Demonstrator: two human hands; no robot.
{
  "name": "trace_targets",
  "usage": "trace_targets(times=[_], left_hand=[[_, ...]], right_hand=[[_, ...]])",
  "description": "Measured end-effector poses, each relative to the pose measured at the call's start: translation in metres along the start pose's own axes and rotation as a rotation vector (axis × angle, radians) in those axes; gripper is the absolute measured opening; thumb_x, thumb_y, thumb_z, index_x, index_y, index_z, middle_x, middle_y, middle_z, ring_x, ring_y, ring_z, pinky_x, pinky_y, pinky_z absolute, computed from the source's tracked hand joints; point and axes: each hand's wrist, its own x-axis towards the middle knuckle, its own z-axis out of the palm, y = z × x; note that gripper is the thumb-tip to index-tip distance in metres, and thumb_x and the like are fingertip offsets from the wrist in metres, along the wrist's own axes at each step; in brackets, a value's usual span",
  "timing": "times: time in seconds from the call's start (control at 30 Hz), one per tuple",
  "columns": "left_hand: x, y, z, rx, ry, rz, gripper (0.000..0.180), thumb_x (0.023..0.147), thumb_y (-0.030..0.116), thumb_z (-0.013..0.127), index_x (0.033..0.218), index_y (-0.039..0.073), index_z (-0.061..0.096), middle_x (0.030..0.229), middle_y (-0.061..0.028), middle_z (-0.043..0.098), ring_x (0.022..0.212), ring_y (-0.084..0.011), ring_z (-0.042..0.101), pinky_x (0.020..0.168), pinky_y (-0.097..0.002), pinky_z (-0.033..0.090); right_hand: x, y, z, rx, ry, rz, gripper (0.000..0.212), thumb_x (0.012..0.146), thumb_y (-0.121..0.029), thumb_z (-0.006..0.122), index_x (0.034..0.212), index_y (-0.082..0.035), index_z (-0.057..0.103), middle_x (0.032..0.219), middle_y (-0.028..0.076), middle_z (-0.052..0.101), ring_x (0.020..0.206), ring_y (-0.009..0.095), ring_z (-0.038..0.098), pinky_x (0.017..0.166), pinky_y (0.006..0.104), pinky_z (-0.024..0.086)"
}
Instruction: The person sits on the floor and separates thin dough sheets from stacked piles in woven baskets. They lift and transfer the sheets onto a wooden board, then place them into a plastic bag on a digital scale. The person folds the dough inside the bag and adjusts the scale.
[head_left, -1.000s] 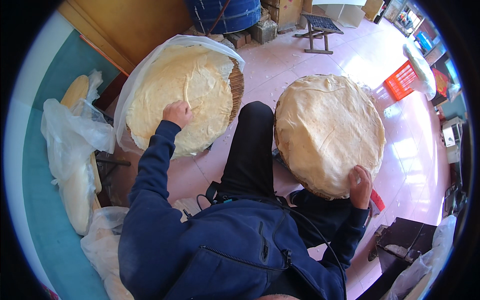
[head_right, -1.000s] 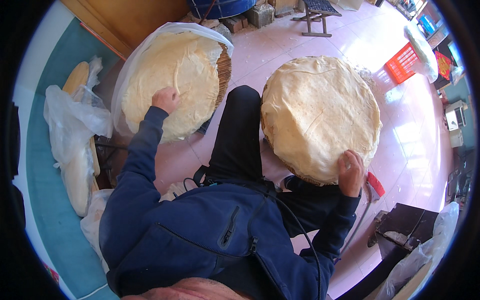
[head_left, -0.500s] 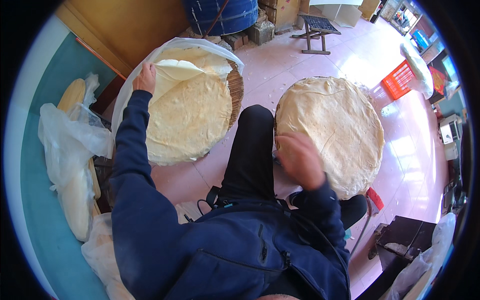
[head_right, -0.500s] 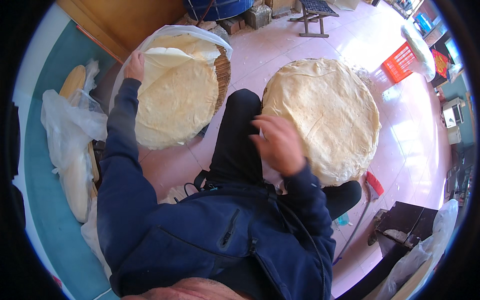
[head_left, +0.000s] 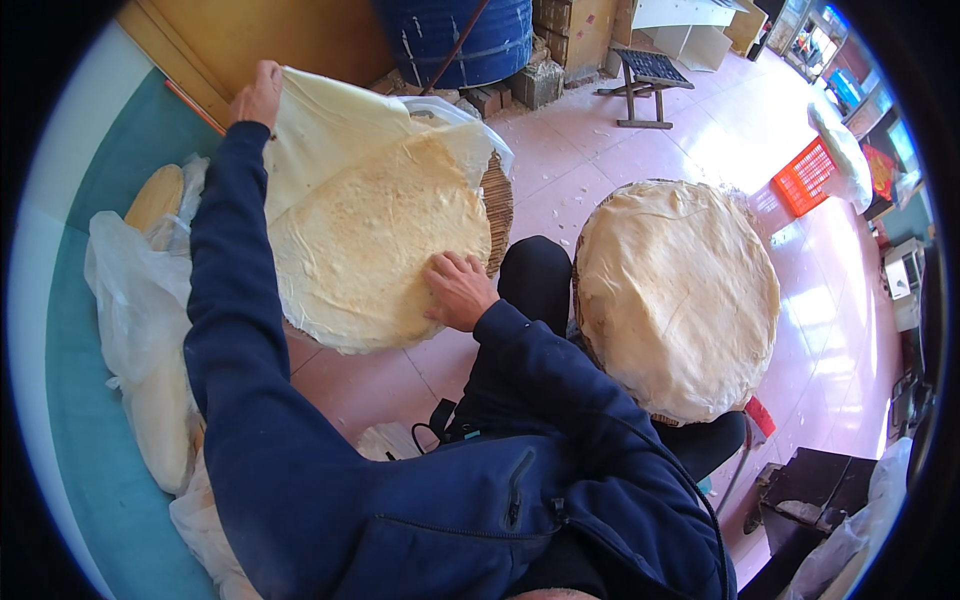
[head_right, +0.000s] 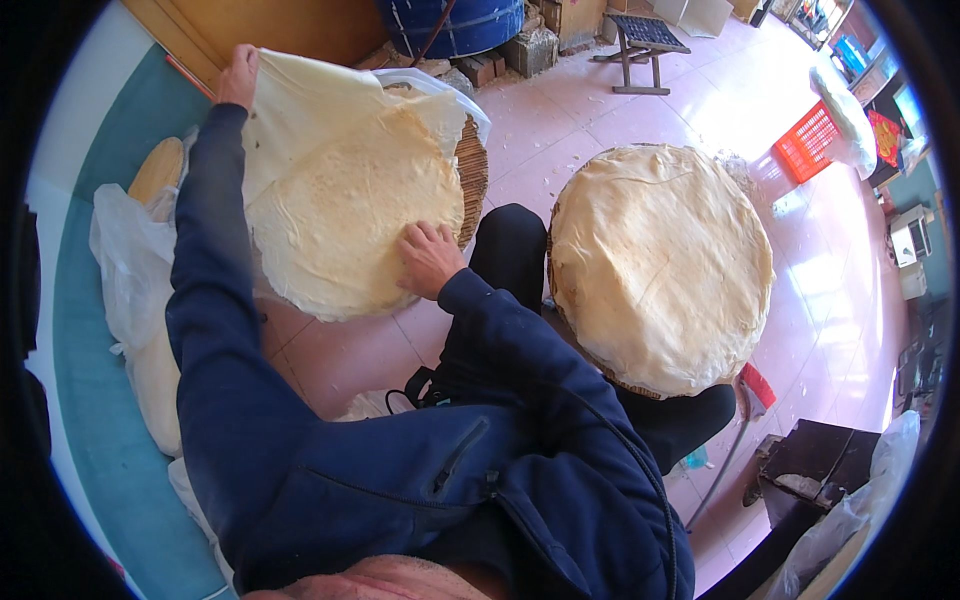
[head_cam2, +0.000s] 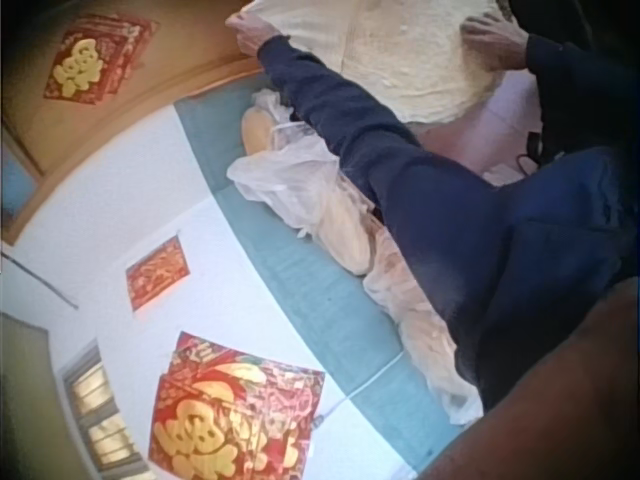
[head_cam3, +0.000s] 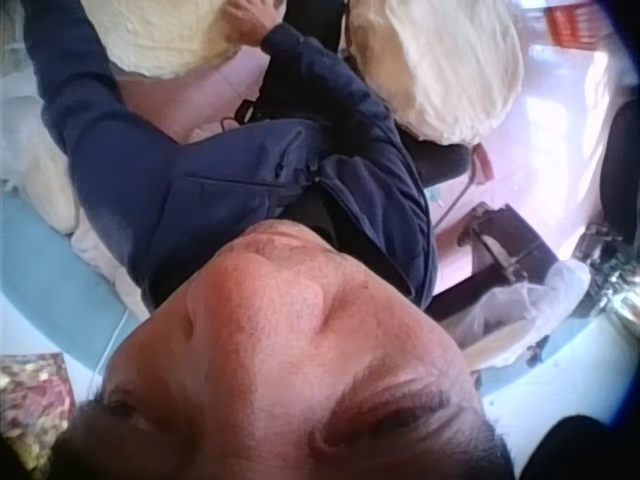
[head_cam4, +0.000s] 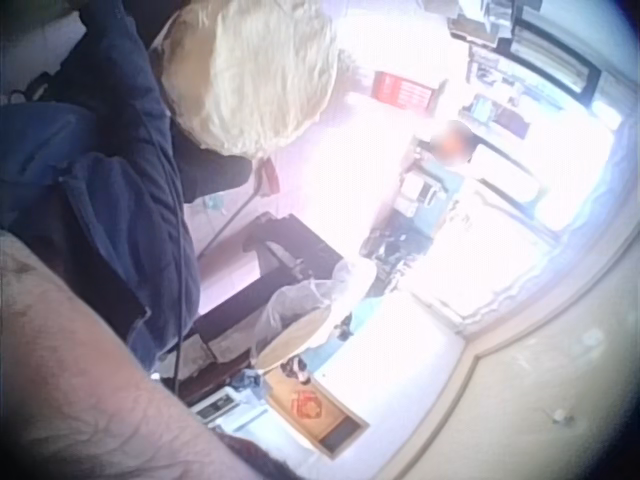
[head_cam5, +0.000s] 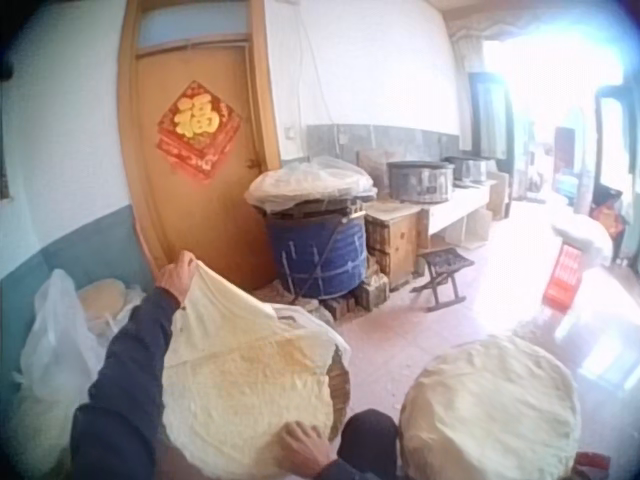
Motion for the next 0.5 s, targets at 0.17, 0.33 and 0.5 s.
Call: trace_targets(times=[0.17,0.33,0.5], left_hand=[[0.056,-0.023,-0.021,-0.090,0.121,0.054,0.026,0.095,0.039,0.038,0.107,0.017,0.046,0.094,-0.0239,0.061,0.088,-0.0456,0.057,0.074,-0.0530,0.045],[0.107,-0.016,-0.080,0.061,0.082,-0.029,0.027,0.096,0.035,0.039,0.109,0.013,0.047,0.100,-0.0206,0.061,0.092,-0.0398,0.058,0.076,-0.0459,0.046],[0.137,0.026,-0.162,-0.022,0.174,-0.050,0.034,0.092,0.027,0.045,0.100,-0.006,0.051,0.095,-0.0310,0.059,0.087,-0.0453,0.057,0.076,-0.0500,0.044]], right_hand=[[0.002,0.002,0.003,0.015,0.012,0.009,0.057,0.068,-0.039,0.072,0.113,-0.008,0.055,0.122,0.010,0.048,0.120,0.026,0.041,0.097,0.0437,0.032],[0.004,0.002,0.003,0.017,-0.001,0.022,0.055,0.068,-0.037,0.072,0.112,-0.008,0.056,0.121,0.009,0.050,0.120,0.025,0.041,0.095,0.0421,0.033],[0.004,0.001,0.005,-0.007,-0.001,0.028,0.054,0.068,-0.036,0.072,0.112,-0.009,0.056,0.121,0.009,0.050,0.120,0.025,0.041,0.095,0.0414,0.034]])
